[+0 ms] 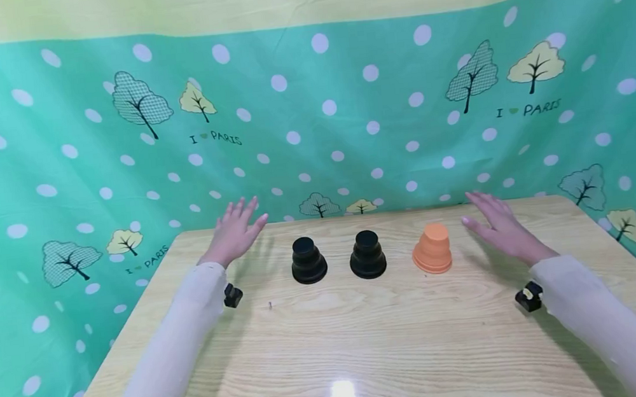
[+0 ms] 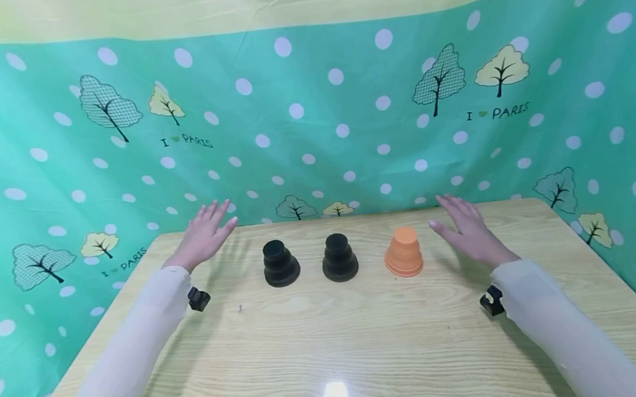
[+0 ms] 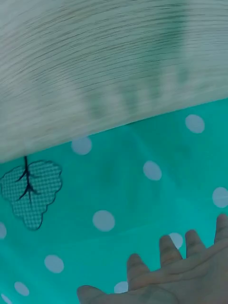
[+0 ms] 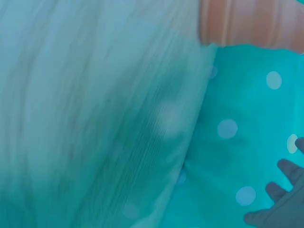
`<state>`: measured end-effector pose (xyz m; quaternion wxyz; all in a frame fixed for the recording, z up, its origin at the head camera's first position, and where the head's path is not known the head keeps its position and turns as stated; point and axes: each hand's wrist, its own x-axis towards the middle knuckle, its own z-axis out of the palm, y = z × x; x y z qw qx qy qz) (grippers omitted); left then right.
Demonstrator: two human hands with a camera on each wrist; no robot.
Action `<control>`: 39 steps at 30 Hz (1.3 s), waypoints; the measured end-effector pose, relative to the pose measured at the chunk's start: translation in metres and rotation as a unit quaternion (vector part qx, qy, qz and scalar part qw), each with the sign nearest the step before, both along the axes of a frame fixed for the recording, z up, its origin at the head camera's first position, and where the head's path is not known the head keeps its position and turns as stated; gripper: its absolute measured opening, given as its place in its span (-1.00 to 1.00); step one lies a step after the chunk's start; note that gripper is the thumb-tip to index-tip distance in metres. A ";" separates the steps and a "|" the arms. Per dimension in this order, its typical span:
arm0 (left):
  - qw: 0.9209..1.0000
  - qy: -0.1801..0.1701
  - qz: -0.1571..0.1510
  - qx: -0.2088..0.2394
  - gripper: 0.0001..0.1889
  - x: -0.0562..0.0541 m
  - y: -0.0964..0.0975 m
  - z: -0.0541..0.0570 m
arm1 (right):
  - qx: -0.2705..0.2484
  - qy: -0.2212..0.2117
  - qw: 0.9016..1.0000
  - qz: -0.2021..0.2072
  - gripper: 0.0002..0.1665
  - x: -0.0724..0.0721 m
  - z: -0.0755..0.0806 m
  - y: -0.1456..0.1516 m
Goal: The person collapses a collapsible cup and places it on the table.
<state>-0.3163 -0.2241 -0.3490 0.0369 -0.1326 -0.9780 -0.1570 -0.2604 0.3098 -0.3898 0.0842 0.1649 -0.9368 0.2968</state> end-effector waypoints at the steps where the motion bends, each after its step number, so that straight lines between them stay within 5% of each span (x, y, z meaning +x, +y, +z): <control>1: 1.000 -0.003 -0.003 0.009 -0.22 0.001 0.001 0.000 | -0.016 -0.011 1.000 0.003 -0.19 0.001 0.001 -0.001; 11: 0.991 -0.032 -0.048 0.119 -0.26 0.013 0.015 0.002 | -0.105 -0.097 0.989 0.022 -0.15 0.006 -0.004 -0.023; 16: 0.983 -0.039 -0.070 0.165 -0.28 0.020 0.024 -0.001 | -0.138 -0.101 0.985 0.035 -0.11 0.013 -0.004 -0.040; 39: 0.938 -0.063 -0.145 0.310 -0.34 0.058 0.081 -0.004 | -0.249 -0.096 0.963 -0.038 -0.21 0.016 -0.020 -0.070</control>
